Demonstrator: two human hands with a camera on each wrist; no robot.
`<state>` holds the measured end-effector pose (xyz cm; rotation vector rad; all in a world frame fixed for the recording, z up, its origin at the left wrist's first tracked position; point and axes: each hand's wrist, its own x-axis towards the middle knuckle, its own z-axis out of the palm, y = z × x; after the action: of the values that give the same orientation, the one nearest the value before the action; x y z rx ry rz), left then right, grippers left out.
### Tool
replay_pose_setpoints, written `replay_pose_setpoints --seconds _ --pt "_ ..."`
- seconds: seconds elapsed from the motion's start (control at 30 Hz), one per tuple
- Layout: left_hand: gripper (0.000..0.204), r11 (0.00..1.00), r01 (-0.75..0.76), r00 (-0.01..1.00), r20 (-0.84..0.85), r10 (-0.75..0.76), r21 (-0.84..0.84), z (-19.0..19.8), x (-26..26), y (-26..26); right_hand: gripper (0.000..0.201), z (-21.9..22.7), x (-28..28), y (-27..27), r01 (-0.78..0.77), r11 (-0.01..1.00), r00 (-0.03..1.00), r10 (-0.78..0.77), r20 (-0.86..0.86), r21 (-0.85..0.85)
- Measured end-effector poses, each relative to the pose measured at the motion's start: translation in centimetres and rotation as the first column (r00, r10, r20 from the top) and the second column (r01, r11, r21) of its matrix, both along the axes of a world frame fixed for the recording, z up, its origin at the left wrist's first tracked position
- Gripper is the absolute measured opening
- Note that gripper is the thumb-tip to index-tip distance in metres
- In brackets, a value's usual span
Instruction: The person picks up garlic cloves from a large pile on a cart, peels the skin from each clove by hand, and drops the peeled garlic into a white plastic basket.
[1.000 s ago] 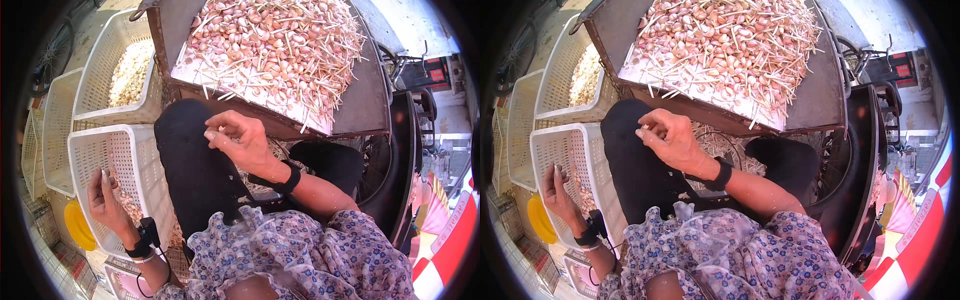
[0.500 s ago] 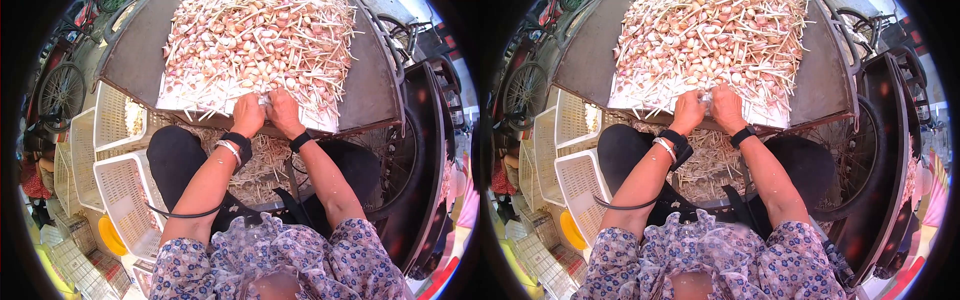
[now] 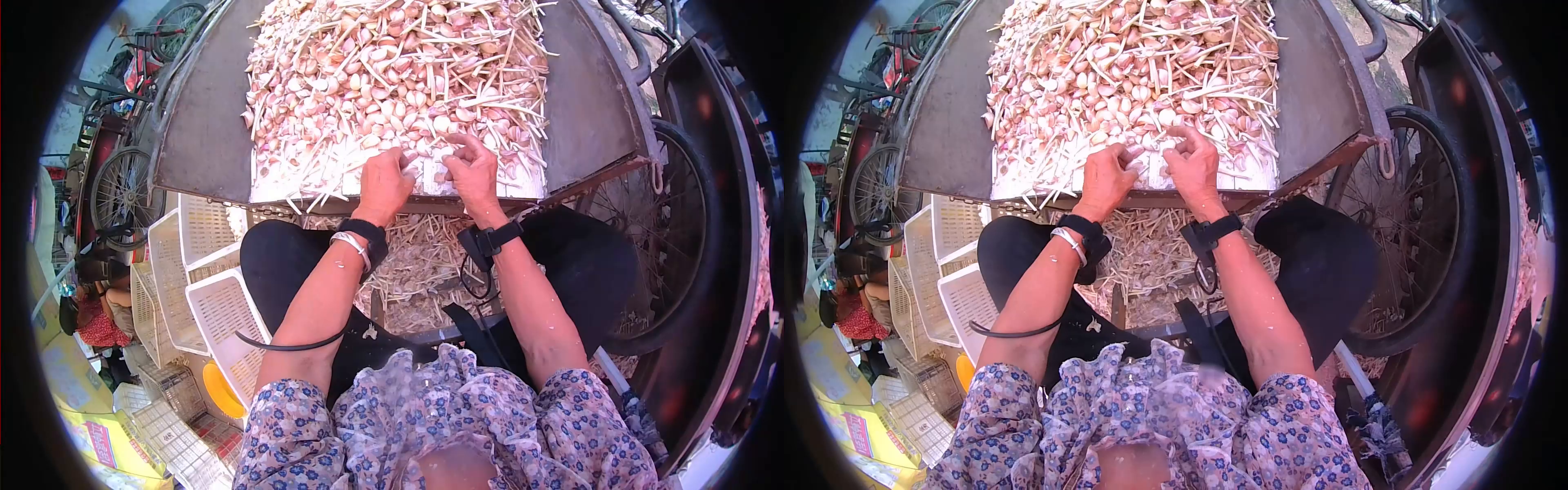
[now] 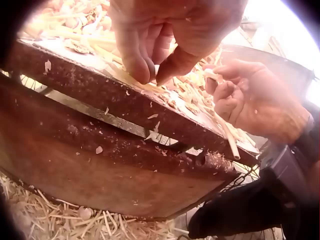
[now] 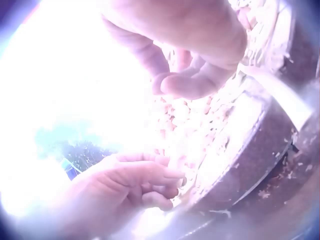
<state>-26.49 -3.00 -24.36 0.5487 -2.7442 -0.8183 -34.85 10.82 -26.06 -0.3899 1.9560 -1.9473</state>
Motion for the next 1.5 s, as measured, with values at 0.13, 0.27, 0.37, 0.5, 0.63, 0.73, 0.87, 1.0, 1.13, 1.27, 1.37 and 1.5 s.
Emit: replay_pose_setpoints --seconds 0.13,0.27,0.37,0.5,0.63,0.73,0.87,1.0,1.13,1.27,1.37,1.5 --pt "0.027 0.580 -0.049 0.975 -0.086 0.203 0.813 2.1 1.7 0.8 0.013 2.4 -1.9 2.8 0.168 0.815 0.851 0.164 0.499 -0.554" --pt "0.026 0.246 0.077 0.956 -0.142 0.258 0.966 5.3 3.9 2.4 0.010 7.1 -1.9 4.5 0.055 0.522 0.799 0.489 0.351 -0.851" --pt "0.025 0.165 0.186 0.919 -0.231 0.319 0.969 7.7 5.9 3.1 0.017 12.8 0.4 5.8 -0.048 0.365 0.780 0.595 0.193 -0.930" --pt "0.023 0.180 0.257 0.868 -0.308 0.389 0.950 11.0 9.4 3.3 0.020 20.1 5.4 7.6 -0.280 0.128 0.674 0.732 -0.100 -0.951" --pt "0.020 0.256 0.315 0.819 -0.398 0.412 0.914 12.9 13.1 3.0 0.017 24.5 12.2 9.0 -0.117 0.009 0.524 0.850 -0.054 -0.993" --pt "0.020 0.285 0.326 0.791 -0.425 0.440 0.901 12.9 15.1 2.6 0.016 25.7 17.3 7.9 0.186 0.031 0.436 0.893 0.110 -0.982" --pt "0.019 0.329 0.337 0.734 -0.465 0.495 0.882 13.4 16.9 2.4 0.019 25.5 19.3 5.1 0.032 -0.019 0.356 0.934 -0.006 -0.999" --pt "0.020 0.344 0.366 0.674 -0.501 0.543 0.865 13.4 19.3 1.4 0.018 26.6 21.0 4.2 -0.018 0.113 0.025 0.993 0.112 -0.993" --pt "0.021 0.348 0.369 0.596 -0.507 0.622 0.862 13.3 23.0 0.6 0.016 24.9 24.7 -1.0 -0.072 -0.115 0.264 0.956 -0.130 -0.991" --pt "0.022 0.435 0.279 0.464 -0.516 0.720 0.856 12.8 28.0 -1.5 0.015 26.8 24.9 -4.5 -0.355 0.193 0.572 0.819 -0.049 -0.915" --pt "0.021 0.470 0.101 0.339 -0.475 0.812 0.877 11.1 32.1 -3.7 0.033 24.9 22.5 -9.3 -0.795 0.233 0.588 0.519 -0.620 -0.559" --pt "0.024 0.344 -0.231 0.123 -0.323 0.938 0.910 4.4 38.1 -8.7 0.029 18.3 24.6 -22.5 -0.650 0.759 0.556 0.458 -0.693 -0.020"
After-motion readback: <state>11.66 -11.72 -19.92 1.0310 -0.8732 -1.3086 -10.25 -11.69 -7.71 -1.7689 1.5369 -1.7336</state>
